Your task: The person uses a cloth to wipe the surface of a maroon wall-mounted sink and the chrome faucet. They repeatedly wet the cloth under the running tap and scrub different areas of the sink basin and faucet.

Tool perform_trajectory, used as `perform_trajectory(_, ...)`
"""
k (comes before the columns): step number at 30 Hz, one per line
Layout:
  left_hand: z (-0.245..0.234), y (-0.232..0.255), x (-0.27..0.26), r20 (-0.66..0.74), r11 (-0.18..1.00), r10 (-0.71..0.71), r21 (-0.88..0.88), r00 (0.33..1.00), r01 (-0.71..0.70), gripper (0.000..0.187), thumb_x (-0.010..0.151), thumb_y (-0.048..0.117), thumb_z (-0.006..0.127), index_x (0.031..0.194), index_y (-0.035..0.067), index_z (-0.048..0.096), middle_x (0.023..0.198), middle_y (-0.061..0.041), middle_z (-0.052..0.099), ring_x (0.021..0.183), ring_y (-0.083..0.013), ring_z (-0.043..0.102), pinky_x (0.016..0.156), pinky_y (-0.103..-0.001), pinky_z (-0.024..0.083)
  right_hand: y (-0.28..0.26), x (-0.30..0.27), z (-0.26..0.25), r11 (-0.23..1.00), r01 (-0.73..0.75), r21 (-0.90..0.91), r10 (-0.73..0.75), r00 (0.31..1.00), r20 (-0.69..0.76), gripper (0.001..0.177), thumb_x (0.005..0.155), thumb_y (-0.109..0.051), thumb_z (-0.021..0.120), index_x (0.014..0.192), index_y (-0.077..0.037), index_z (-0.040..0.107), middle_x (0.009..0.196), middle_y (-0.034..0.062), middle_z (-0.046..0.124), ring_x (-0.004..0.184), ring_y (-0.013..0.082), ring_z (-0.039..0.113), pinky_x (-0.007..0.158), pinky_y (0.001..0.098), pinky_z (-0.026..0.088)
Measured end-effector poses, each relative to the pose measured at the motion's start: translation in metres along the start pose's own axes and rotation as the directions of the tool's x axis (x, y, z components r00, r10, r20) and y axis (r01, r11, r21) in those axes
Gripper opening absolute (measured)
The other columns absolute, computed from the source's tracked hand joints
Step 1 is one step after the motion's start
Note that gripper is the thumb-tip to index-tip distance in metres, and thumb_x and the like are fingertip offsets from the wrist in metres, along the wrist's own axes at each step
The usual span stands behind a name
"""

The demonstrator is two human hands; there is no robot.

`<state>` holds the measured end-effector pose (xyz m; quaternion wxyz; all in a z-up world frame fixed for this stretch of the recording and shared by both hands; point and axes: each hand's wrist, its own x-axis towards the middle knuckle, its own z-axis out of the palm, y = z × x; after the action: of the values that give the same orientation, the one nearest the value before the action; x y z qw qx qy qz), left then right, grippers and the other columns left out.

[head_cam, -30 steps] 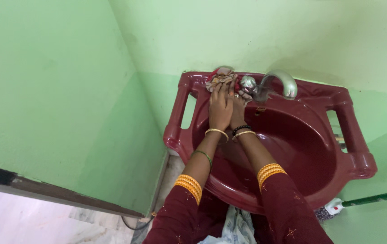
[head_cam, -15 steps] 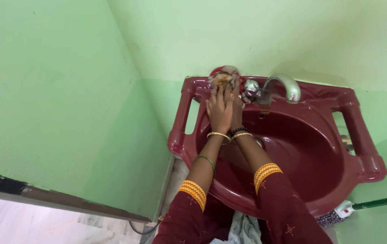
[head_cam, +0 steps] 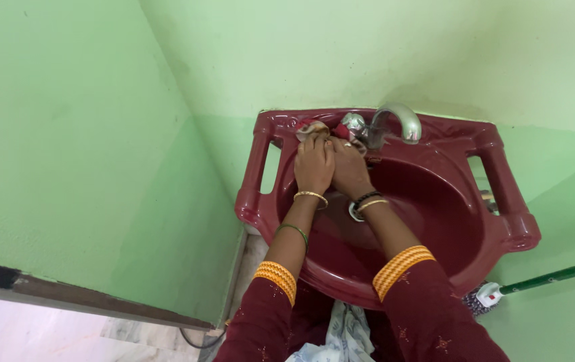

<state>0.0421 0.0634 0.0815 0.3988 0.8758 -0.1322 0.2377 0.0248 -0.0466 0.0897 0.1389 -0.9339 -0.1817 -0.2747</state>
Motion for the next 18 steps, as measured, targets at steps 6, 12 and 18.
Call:
perform_trajectory(6,-0.002,0.013,-0.006,0.122,0.970,0.194,0.127,0.973,-0.209,0.034,0.099,0.026,0.055,0.128,0.010,0.063,0.129,-0.015,0.061,0.127,-0.0348,0.055,0.110,-0.049,0.044,0.040,-0.032,-0.049,1.000,-0.023,0.015,0.022,0.999,0.048,0.036,0.091,-0.014,0.064,0.126,-0.007,0.065,0.122,0.0104,0.063,0.103,0.0310,0.064,0.099,0.0497,0.042)
perform_trajectory(12,0.029,-0.001,-0.012,0.171,0.916,0.349,0.146,0.921,-0.374,0.048,0.097,0.019,0.061,0.142,0.009,0.051,0.140,-0.021,0.053,0.132,-0.0390,0.052,0.117,-0.050,0.037,0.052,-0.045,-0.055,0.984,-0.177,0.005,0.177,0.983,-0.040,0.031,0.087,-0.013,0.067,0.117,-0.013,0.073,0.118,0.0130,0.061,0.111,0.0325,0.061,0.094,0.0466,0.047)
perform_trajectory(18,0.047,0.005,-0.020,0.244,0.853,0.394,0.263,0.886,-0.452,0.071,0.087,0.013,0.063,0.154,0.009,0.040,0.150,-0.020,0.047,0.144,-0.0364,0.043,0.124,-0.050,0.028,0.088,-0.056,-0.052,0.811,-0.585,0.020,0.585,0.807,-0.083,0.038,0.100,-0.023,0.064,0.132,-0.003,0.060,0.133,0.0192,0.057,0.125,0.0373,0.056,0.109,0.0526,0.045)
